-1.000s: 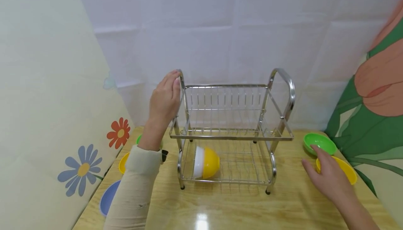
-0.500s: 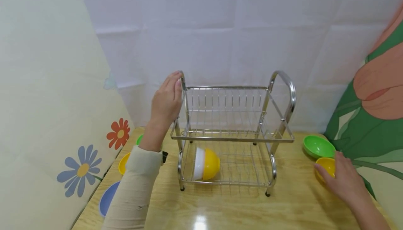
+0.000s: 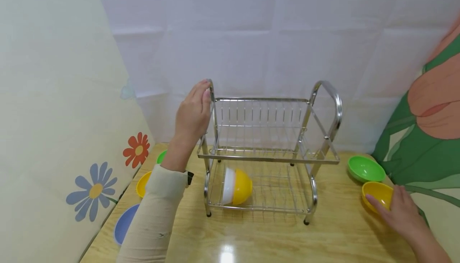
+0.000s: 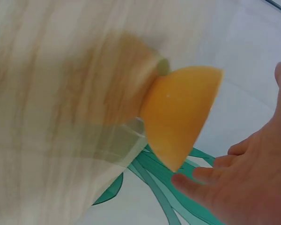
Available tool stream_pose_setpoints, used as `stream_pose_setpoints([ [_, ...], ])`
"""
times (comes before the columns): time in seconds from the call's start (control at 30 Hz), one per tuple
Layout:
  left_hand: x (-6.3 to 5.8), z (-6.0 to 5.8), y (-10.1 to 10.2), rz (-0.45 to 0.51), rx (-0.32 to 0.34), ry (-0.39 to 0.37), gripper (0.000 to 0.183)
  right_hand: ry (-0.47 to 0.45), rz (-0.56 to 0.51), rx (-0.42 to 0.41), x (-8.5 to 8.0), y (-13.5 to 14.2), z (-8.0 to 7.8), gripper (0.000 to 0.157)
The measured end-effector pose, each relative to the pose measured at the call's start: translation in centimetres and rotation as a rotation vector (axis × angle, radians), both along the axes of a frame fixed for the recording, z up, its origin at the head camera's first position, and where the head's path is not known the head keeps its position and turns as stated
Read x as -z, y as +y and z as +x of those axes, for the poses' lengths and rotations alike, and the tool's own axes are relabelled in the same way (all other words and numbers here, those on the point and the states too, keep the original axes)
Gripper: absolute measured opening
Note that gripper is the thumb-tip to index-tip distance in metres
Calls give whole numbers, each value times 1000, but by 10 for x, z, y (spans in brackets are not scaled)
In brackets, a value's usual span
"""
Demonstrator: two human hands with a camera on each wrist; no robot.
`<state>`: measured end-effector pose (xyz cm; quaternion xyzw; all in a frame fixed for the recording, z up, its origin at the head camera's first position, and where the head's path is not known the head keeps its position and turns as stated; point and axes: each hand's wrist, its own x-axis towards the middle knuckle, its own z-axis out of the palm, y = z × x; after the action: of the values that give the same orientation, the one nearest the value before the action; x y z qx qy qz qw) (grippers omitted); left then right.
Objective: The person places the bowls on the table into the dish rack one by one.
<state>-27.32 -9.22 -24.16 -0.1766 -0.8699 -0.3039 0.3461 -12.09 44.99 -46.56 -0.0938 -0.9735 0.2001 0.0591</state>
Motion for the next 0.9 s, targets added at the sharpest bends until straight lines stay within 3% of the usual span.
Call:
stream_pose_setpoints([
  [0.27, 0, 0, 3, 1, 8, 8, 47, -25, 22, -27, 10, 6, -1, 107],
  [0.5, -1, 0, 2, 1, 4, 6, 48, 5, 34, 16, 17, 13, -3, 110],
  [0.9, -1, 0, 2, -8, -8, -18, 48, -82, 78, 88, 22, 21, -10, 124],
])
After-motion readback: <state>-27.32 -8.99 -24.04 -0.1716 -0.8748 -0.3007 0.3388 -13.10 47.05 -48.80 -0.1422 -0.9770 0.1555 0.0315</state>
